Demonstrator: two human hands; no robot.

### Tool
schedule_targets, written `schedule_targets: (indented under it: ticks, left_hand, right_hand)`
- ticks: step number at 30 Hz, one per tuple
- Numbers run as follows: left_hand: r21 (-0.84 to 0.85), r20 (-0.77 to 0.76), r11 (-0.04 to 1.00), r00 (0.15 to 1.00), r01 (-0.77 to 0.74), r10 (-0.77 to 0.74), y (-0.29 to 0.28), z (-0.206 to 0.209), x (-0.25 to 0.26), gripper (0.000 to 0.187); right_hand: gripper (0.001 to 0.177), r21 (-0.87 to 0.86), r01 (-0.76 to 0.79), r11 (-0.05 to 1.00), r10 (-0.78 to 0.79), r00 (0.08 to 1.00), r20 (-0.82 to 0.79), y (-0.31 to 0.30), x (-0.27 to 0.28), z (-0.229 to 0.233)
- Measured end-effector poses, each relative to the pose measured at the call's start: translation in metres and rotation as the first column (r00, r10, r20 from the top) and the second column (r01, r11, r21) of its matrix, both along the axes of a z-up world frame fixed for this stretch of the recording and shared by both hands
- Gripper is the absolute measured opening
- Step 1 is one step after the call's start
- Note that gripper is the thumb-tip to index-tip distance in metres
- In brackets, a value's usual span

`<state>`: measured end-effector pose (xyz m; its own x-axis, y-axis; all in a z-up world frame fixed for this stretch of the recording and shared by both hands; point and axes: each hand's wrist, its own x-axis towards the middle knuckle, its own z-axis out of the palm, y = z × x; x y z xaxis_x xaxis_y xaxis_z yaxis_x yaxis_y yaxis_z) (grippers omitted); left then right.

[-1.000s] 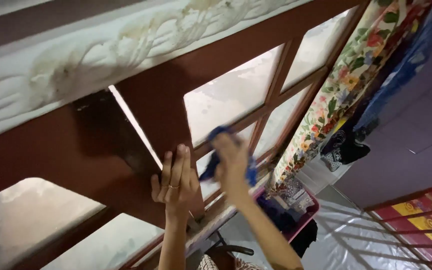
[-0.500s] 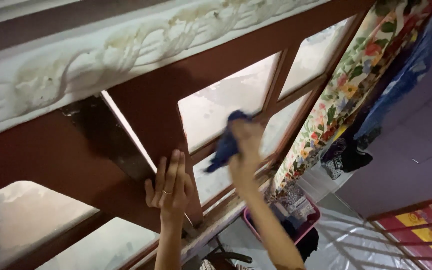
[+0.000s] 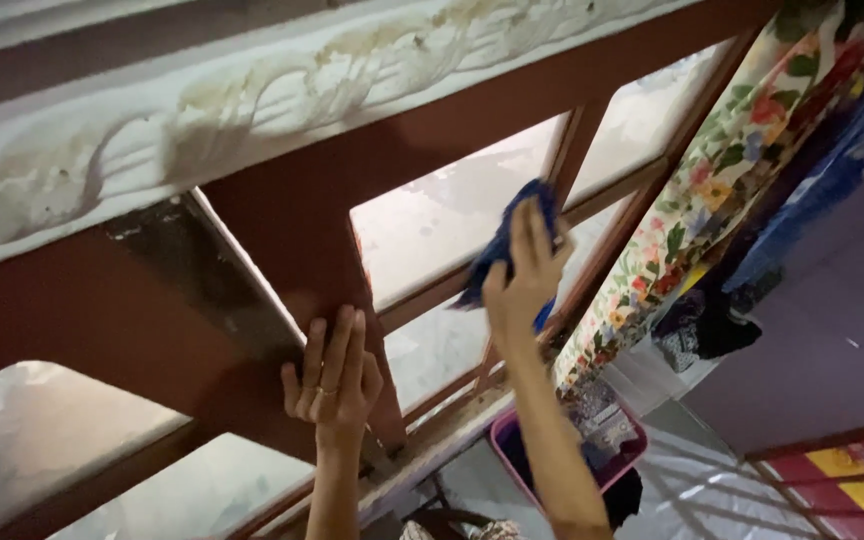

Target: The person wipes the wooden frame and glass panes of a window using a blue cloth. They stand on a chair to reach the upper sections, systematically cleaning the frame and glass surfaces.

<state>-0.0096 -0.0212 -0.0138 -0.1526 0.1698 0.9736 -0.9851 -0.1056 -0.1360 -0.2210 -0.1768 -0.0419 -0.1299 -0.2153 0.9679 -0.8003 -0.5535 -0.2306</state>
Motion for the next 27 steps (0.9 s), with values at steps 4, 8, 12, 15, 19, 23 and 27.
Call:
schedule_targets:
  ticks: [4, 8, 12, 15, 19, 23, 27]
  left_hand:
    - [0.072, -0.005, 0.997, 1.0, -0.027, 0.027, 0.005, -0.006, 0.0, 0.035]
    - [0.193, -0.04, 0.981, 0.999, -0.012, 0.02, 0.017, -0.005, -0.008, 0.039]
    - [-0.005, 0.009, 1.0, 0.999, 0.031, -0.031, -0.004, -0.003, -0.004, 0.042]
    - [0.083, -0.006, 0.997, 1.0, 0.008, -0.008, 0.006, -0.006, -0.011, 0.037]
    - [0.19, -0.013, 0.972, 0.99, 0.138, -0.138, 0.002, 0.009, -0.065, 0.037]
    - [0.31, -0.103, 0.821, 0.875, 0.48, -0.473, -0.044, 0.019, -0.135, 0.04]
    - [0.278, -0.043, 0.771, 0.809, 0.573, -0.586, -0.113, 0.026, -0.19, 0.04]
  right_hand:
    - [0.061, -0.007, -0.256, 0.967, 0.255, 0.965, -0.061, 0.061, 0.066, -0.009]
    - [0.04, 0.043, -0.431, 0.901, 0.428, 0.872, -0.237, 0.093, 0.077, 0.008]
    - [0.048, -0.077, -0.349, 0.934, 0.311, 0.901, -0.303, 0.002, 0.004, -0.038]
    - [0.055, 0.021, -0.18, 0.983, 0.181, 0.973, -0.145, -0.022, -0.051, -0.022]
    - [0.066, 0.194, -0.264, 0.945, 0.267, 0.964, 0.008, 0.022, -0.06, 0.023]
    - [0.053, 0.129, -0.328, 0.936, 0.3, 0.933, 0.198, 0.021, -0.101, 0.024]
    - [0.064, 0.02, -0.264, 0.964, 0.259, 0.958, 0.121, -0.024, -0.139, 0.06]
